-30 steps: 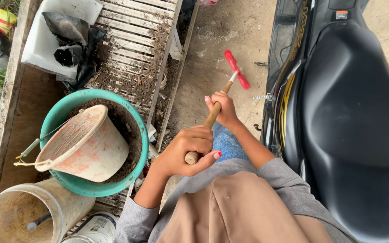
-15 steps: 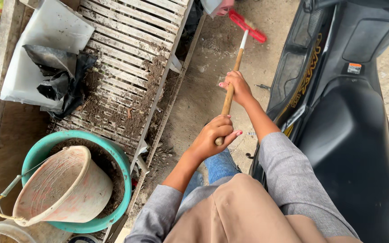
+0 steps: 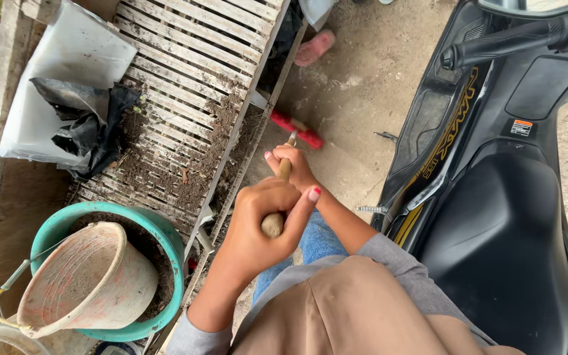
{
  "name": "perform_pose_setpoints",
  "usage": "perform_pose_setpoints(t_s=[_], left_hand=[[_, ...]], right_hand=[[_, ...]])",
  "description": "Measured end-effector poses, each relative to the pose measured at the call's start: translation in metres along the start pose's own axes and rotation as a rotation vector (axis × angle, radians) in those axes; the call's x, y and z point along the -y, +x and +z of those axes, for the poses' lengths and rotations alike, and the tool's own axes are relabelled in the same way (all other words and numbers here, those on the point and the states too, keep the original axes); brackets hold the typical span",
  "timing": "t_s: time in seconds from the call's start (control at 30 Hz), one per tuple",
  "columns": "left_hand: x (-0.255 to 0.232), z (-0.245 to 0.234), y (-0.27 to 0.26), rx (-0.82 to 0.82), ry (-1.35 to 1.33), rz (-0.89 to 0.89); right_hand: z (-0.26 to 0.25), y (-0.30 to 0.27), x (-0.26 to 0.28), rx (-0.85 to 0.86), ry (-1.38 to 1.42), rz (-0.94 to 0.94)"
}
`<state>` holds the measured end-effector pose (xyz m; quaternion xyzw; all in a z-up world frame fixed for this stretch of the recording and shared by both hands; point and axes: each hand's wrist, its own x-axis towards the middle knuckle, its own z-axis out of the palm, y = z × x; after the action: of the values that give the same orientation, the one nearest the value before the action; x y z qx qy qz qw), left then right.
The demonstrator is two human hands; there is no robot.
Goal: The person sweeps a concrete outdoor area using a red-bristled broom, moving around a parked motorcycle, several potted plants in white bags, and a wooden bench.
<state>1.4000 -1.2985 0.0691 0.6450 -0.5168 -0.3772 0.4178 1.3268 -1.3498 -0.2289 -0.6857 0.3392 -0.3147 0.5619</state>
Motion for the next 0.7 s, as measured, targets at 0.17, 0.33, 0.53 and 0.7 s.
perform_pose_setpoints(t_s=[0.17, 0.33, 0.53, 0.7], left_hand=[[-0.016, -0.014, -0.015, 0.081, -0.125, 0.190], [-0.002, -0.008, -0.012, -0.065, -0.230, 0.102], [0.019, 0.011, 0.003, 0.028, -0.103, 0.113], [0.056, 0.032, 0.015, 0.093, -0.099, 0.300]], right_hand=[[-0.032, 0.004, 0.032, -0.090, -0.127, -0.049], [-0.054, 0.016, 0.027, -0.023, -0.233, -0.102], [-0.048, 0.030, -0.005, -0.021, -0.172, -0.101], [-0.074, 0.070, -0.035, -0.110, -0.230, -0.255]])
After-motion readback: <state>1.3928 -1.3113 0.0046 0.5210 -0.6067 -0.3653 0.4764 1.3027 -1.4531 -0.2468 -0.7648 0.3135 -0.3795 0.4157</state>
